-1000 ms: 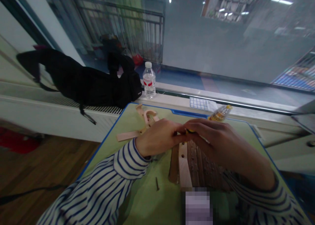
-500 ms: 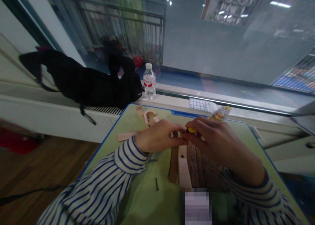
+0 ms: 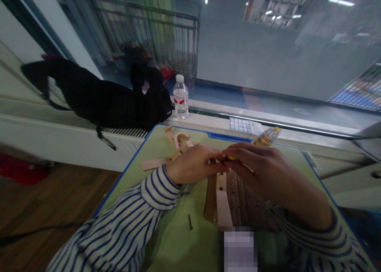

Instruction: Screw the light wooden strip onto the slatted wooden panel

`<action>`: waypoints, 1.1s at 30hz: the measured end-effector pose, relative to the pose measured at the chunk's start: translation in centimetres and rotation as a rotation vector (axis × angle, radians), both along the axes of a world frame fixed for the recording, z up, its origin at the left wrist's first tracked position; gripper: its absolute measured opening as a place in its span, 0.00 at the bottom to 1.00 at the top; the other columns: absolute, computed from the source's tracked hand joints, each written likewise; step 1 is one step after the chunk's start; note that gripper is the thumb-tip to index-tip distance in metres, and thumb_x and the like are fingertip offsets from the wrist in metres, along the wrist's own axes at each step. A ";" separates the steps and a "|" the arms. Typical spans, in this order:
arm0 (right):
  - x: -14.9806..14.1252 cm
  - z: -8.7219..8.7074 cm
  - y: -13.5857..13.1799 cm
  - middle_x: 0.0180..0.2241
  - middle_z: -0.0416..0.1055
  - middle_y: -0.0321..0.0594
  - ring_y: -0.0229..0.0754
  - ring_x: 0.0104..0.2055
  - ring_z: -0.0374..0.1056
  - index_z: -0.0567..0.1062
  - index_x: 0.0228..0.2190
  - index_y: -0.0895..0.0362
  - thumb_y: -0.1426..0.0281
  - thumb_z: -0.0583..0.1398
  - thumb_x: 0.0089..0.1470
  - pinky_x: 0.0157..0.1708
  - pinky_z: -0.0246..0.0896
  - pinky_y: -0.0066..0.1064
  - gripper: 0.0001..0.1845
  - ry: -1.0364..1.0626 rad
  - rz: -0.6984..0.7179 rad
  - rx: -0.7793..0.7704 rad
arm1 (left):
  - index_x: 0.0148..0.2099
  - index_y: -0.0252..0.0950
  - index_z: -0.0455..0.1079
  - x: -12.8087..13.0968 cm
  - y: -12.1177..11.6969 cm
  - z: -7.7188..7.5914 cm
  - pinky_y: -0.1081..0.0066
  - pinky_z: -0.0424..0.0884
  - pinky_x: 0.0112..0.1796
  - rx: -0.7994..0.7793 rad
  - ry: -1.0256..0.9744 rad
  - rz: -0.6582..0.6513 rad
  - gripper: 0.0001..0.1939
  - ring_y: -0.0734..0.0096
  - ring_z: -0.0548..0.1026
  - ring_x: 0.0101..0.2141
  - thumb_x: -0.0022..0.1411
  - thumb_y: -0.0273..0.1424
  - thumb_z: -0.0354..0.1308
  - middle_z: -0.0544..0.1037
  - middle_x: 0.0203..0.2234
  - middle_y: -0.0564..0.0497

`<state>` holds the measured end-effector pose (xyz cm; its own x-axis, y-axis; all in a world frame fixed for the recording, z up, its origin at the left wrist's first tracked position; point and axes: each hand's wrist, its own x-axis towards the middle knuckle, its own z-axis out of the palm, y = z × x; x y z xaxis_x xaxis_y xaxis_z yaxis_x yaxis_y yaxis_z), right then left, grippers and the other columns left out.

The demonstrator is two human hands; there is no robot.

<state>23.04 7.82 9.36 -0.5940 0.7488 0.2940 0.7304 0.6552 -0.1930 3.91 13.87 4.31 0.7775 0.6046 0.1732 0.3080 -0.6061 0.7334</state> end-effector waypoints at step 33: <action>-0.4 -0.1 0.4 0.29 0.70 0.38 0.40 0.30 0.67 0.72 0.32 0.57 0.64 0.52 0.63 0.28 0.53 0.32 0.13 -0.112 -0.089 0.040 | 0.39 0.33 0.73 0.1 0.1 -0.4 0.76 0.63 0.31 -0.014 0.002 -0.071 0.15 0.74 0.74 0.31 0.69 0.34 0.47 0.78 0.29 0.52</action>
<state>22.64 8.18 9.30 -0.5569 0.7887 0.2605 0.8011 0.5928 -0.0821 3.99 13.97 3.93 0.8187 0.5506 0.1631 0.2664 -0.6157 0.7416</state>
